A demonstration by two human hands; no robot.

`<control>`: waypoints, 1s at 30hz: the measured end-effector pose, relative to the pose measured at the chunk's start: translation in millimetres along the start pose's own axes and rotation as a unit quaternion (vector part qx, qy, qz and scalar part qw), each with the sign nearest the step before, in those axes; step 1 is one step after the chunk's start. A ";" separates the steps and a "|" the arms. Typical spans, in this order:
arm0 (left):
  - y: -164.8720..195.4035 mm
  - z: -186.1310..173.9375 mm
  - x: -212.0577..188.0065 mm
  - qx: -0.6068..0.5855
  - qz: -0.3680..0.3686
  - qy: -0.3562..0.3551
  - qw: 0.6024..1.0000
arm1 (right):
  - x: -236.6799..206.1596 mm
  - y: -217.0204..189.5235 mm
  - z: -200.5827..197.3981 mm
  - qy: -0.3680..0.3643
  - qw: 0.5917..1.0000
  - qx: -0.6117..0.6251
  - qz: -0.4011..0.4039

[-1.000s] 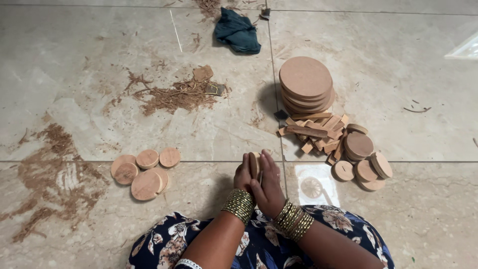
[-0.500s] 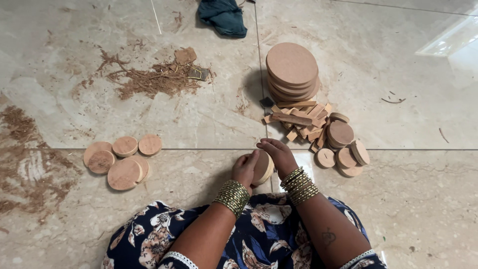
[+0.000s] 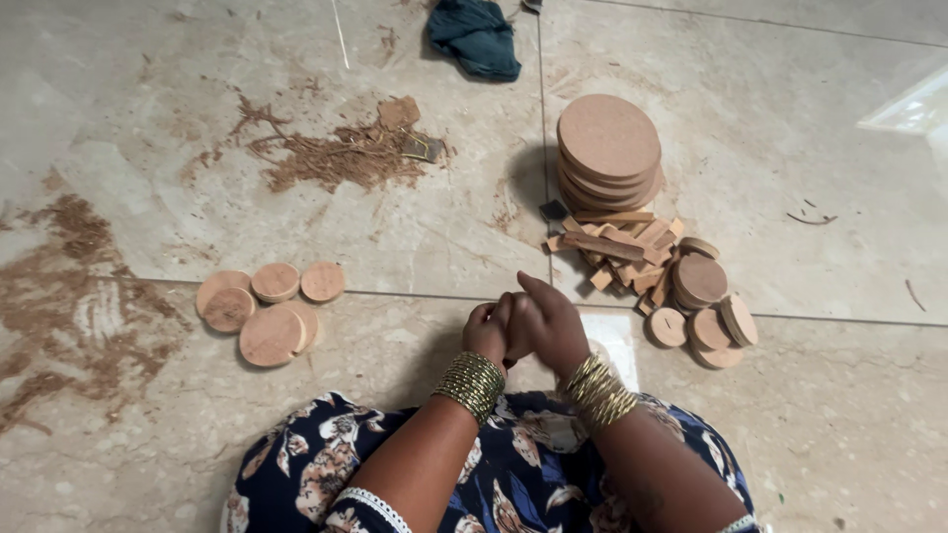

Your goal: The person sits on the floor assembling small wooden toy pieces, fitting small wooden sticks into slots on round wooden discs by hand and setting completed discs aside. They pick pieces one at a time from piles of cut wood on the floor and press the parts together.

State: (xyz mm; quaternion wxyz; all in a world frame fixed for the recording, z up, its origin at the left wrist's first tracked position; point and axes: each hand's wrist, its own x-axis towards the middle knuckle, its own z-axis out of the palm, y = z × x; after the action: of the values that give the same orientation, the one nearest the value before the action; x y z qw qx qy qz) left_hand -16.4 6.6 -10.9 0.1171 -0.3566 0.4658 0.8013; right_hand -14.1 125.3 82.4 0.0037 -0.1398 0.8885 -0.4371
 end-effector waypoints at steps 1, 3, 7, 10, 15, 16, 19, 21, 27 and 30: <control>-4.3 2.1 -3.6 0.029 0.024 0.002 0.999 | 5.1 8.6 -4.7 -0.015 0.992 0.098 0.073; -9.6 4.2 -16.6 0.086 0.109 -0.004 0.990 | 8.5 20.5 -12.3 -0.086 0.939 0.254 0.214; 10.2 5.3 -23.3 0.004 0.057 0.019 0.998 | 1.0 10.0 -4.4 -0.020 0.948 0.289 0.129; 32.4 -12.4 -12.9 -0.023 0.038 0.081 0.996 | -13.0 -16.6 14.5 0.031 0.987 -0.057 -0.149; 31.9 -22.7 11.1 -0.039 0.070 0.115 0.990 | -21.7 -22.1 31.1 0.038 0.966 -0.116 -0.227; 26.3 -20.1 12.3 -0.065 0.056 0.083 0.993 | -17.8 -13.2 29.7 0.041 0.969 -0.115 -0.215; 9.6 -9.3 4.4 -0.072 0.051 -0.002 0.996 | 1.4 22.5 20.5 0.042 0.989 0.135 -0.031; 1.9 -3.8 -9.3 0.014 0.105 -0.038 0.994 | 14.3 44.7 6.8 -0.076 0.929 0.338 0.130; 15.3 -2.8 -26.0 -0.012 0.006 -0.006 1.000 | 7.1 25.1 0.3 -0.070 0.927 0.329 0.169; 38.4 -22.2 -3.7 -0.049 0.002 0.099 0.994 | -9.5 -17.1 27.5 0.036 0.993 0.017 -0.109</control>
State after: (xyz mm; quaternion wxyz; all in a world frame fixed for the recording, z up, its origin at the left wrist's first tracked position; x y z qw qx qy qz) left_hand -23.4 -32.0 10.1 0.0514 -0.4385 0.4364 0.7840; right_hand 2.8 96.5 77.6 -0.0739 -0.2203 0.8600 -0.4543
